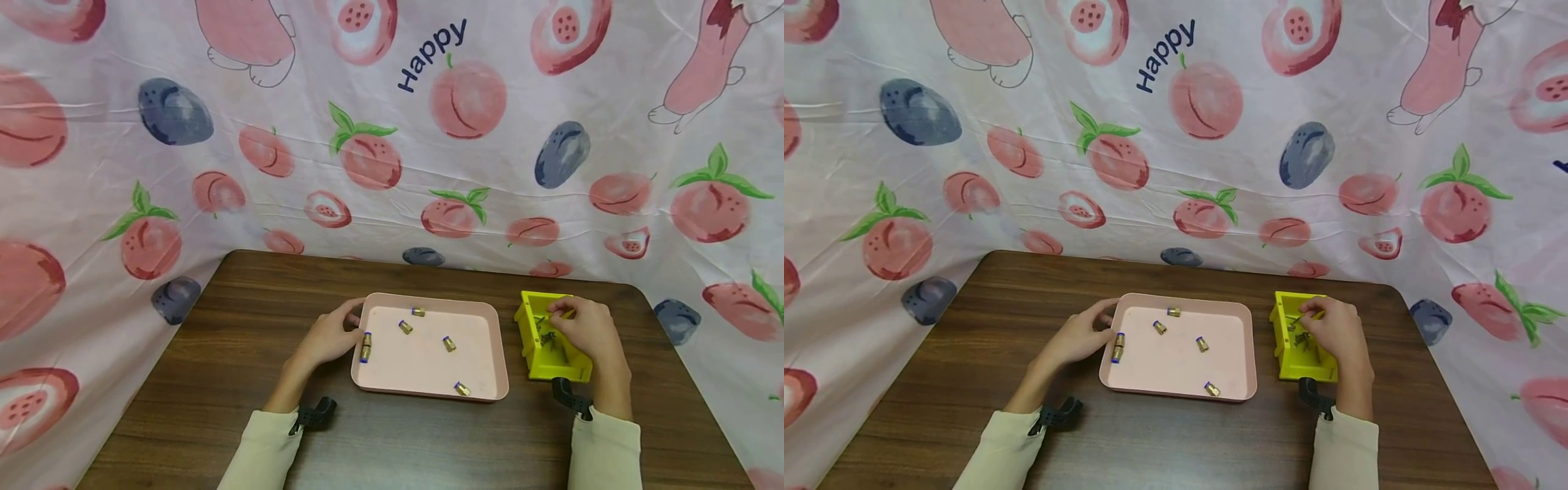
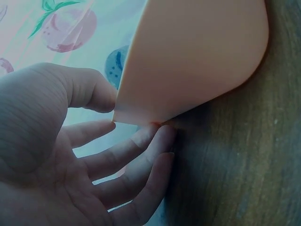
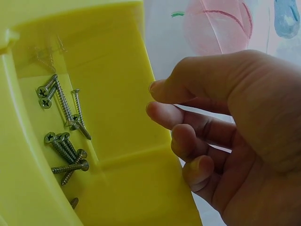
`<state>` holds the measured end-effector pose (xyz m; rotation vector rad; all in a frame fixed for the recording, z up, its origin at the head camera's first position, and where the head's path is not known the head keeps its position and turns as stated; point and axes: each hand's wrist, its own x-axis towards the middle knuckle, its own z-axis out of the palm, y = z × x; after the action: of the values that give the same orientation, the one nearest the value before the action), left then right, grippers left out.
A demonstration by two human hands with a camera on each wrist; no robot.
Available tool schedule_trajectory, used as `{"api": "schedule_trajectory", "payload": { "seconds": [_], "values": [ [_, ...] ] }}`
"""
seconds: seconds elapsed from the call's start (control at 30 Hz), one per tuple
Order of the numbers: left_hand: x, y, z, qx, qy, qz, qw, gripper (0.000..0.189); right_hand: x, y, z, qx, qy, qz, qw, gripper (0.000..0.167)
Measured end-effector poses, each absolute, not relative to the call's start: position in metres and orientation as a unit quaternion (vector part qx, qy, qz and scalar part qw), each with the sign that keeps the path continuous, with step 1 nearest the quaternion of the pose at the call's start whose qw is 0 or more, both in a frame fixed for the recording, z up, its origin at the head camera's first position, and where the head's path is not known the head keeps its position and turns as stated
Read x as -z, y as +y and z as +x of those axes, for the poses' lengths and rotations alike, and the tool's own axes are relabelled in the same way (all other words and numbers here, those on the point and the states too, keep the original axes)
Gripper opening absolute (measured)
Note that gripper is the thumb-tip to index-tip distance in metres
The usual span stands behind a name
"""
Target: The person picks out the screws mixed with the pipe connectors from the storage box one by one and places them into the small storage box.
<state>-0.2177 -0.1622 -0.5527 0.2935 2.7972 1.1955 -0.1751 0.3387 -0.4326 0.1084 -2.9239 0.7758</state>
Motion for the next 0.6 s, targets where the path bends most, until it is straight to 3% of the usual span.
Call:
{"api": "schedule_trajectory", "payload": {
  "seconds": [0.13, 0.43, 0.6],
  "values": [
    [0.547, -0.161, -0.213, -0.407, 0.907, 0.094, 0.045, 0.067, 0.434, 0.338, -0.175, -0.254, -0.964, 0.041, 0.064, 0.018],
    [0.478, -0.143, -0.171, -0.464, 0.879, 0.072, 0.079, 0.065, 0.433, 0.336, -0.175, -0.250, -0.965, 0.047, 0.057, 0.018],
    [0.474, -0.141, -0.167, -0.461, 0.882, 0.056, 0.082, 0.065, 0.432, 0.335, -0.174, -0.251, -0.965, 0.047, 0.056, 0.018]
  ]
}}
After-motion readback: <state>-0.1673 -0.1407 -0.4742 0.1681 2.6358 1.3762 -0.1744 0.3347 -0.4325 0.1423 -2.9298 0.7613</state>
